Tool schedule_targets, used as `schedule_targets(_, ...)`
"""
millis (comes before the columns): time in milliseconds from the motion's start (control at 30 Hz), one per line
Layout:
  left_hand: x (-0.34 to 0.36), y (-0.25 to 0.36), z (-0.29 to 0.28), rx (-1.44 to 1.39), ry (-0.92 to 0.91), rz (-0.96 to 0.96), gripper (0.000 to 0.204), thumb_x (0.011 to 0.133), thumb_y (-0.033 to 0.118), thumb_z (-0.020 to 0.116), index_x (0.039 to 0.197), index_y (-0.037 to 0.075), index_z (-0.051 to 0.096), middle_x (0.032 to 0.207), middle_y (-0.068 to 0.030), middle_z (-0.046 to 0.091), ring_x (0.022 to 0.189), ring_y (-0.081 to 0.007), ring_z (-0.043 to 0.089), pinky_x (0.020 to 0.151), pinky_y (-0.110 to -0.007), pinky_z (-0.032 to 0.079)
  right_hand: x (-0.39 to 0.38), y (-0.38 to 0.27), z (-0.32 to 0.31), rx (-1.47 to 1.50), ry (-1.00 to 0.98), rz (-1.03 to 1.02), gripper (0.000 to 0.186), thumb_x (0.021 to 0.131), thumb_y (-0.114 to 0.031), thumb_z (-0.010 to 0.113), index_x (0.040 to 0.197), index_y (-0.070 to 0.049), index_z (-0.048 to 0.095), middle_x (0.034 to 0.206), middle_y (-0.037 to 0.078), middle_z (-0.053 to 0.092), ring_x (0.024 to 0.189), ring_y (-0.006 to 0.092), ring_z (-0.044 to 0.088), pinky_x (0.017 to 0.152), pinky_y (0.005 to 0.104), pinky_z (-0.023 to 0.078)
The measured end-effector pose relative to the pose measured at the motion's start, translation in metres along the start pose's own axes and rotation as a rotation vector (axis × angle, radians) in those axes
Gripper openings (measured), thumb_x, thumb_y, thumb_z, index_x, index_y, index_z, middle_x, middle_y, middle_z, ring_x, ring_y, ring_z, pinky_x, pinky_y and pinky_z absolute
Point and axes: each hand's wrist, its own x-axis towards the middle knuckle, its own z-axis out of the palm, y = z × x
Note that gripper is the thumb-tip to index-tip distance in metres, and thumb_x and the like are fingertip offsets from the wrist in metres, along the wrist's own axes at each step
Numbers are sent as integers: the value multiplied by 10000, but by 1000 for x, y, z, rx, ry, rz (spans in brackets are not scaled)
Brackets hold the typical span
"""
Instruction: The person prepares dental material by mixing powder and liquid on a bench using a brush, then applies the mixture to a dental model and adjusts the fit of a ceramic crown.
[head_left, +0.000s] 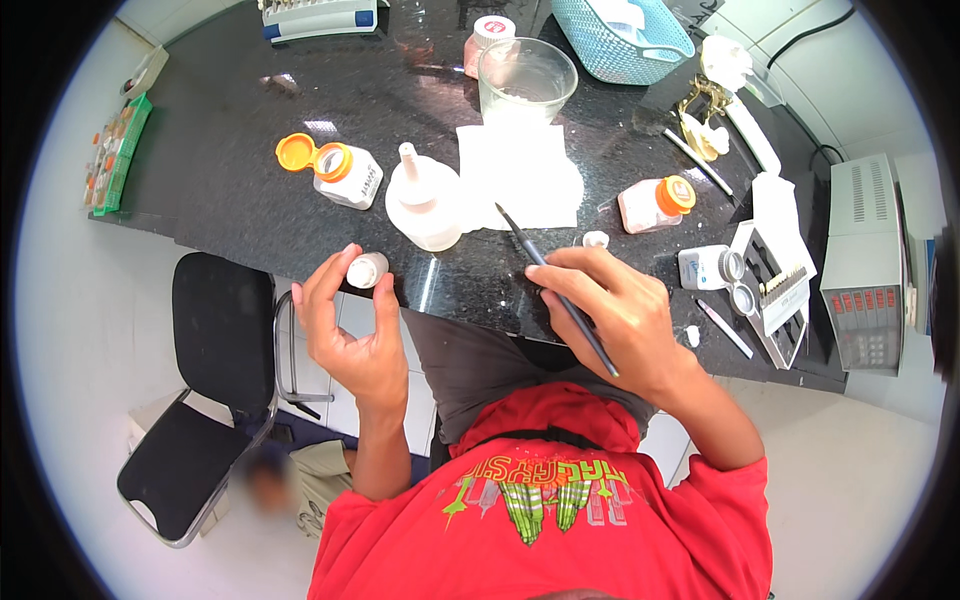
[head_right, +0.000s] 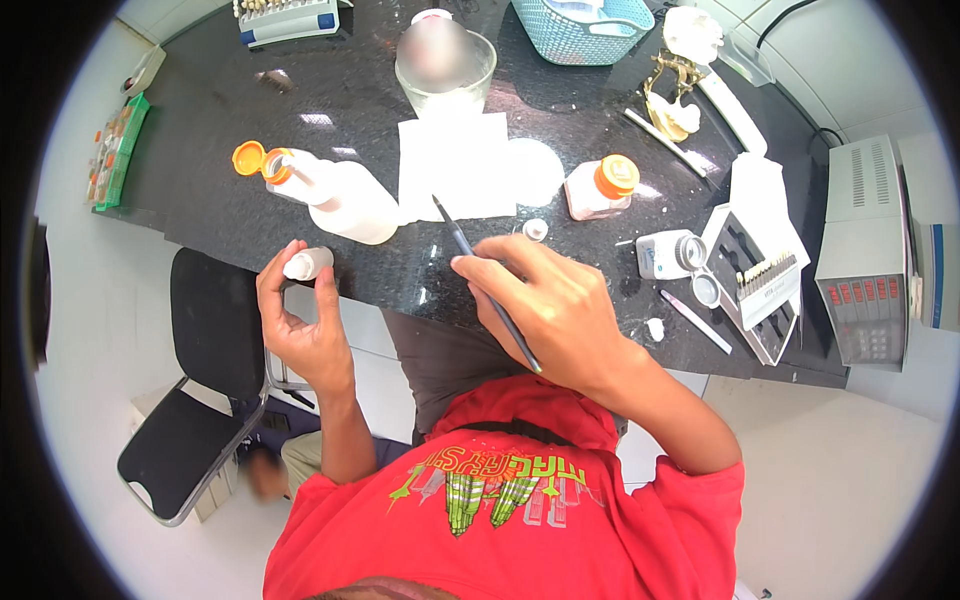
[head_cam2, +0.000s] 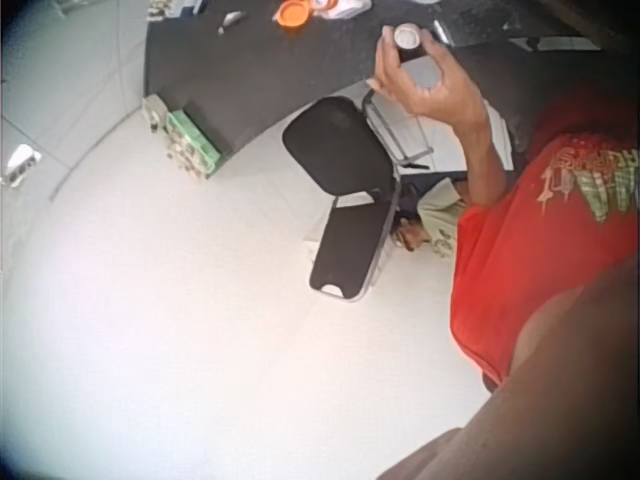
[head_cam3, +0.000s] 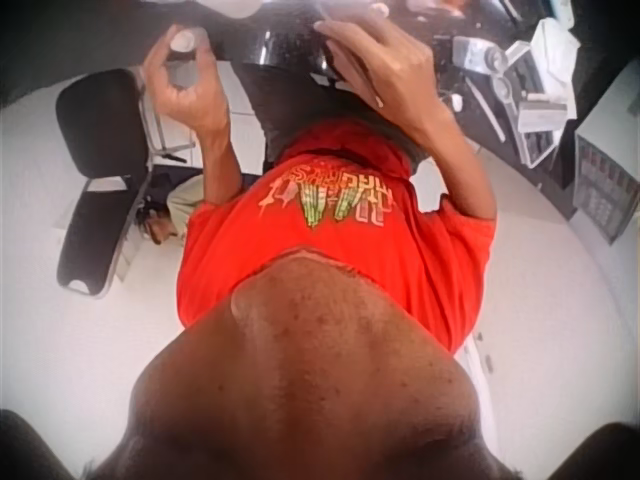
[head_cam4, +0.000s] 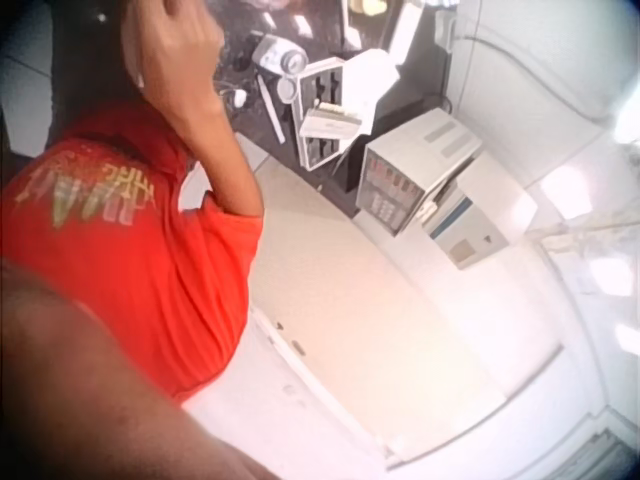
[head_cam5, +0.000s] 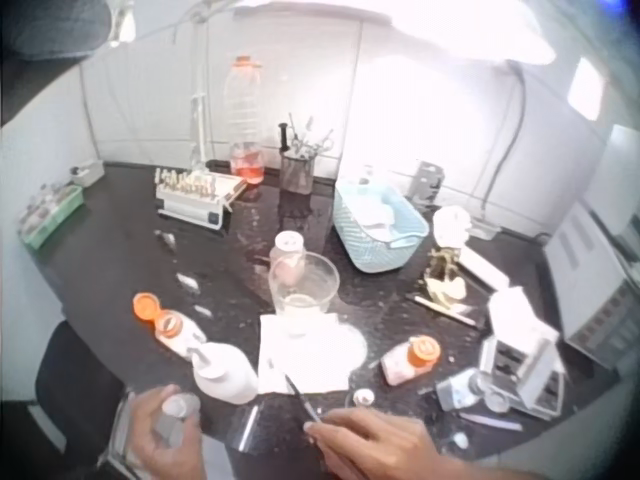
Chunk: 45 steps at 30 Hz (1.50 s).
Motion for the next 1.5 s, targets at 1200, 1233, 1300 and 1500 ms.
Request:
schedule_targets(1200, -33, 17, 10, -203, 258, 259, 467, 995, -11, 529, 1425, -64, 356, 1306, -218, 564, 1170, -285, 590, 1092, -430, 439, 17, 38, -189, -379, 133, 40, 171, 972, -91, 638, 1090, 25, 683, 1007, 136, 702, 881, 207, 693, 774, 327, 547)
schedule_targets(1233, -41, 25, 7, -246, 268, 273, 444, 1002, 1, 519, 1414, -64, 366, 1278, -210, 574, 1154, -282, 594, 1094, -437, 436, 29, 48, -188, -453, 69, -7, 192, 952, -130, 674, 1079, 13, 693, 931, 135, 710, 803, 202, 687, 711, 328, 537)
schedule_targets(1300, -58, 57, 8, -433, -45, 384, 361, 978, 9, 542, 1326, -43, 465, 1095, -161, 639, 1014, -244, 642, 1083, -477, 438, 43, 63, -177, -399, -21, -18, 213, 903, -143, 717, 1046, 12, 690, 887, 178, 715, 804, 293, 705, 727, 391, 552)
schedule_targets(1500, -67, 198, 6, -809, -735, 896, 376, 847, 114, 754, 1213, 168, 688, 873, -30, 702, 762, -165, 686, 909, -466, 561, 65, 98, -130, -499, -365, -4, 189, 927, -162, 673, 971, 21, 662, 887, 190, 699, 857, 342, 691, 764, 428, 535)
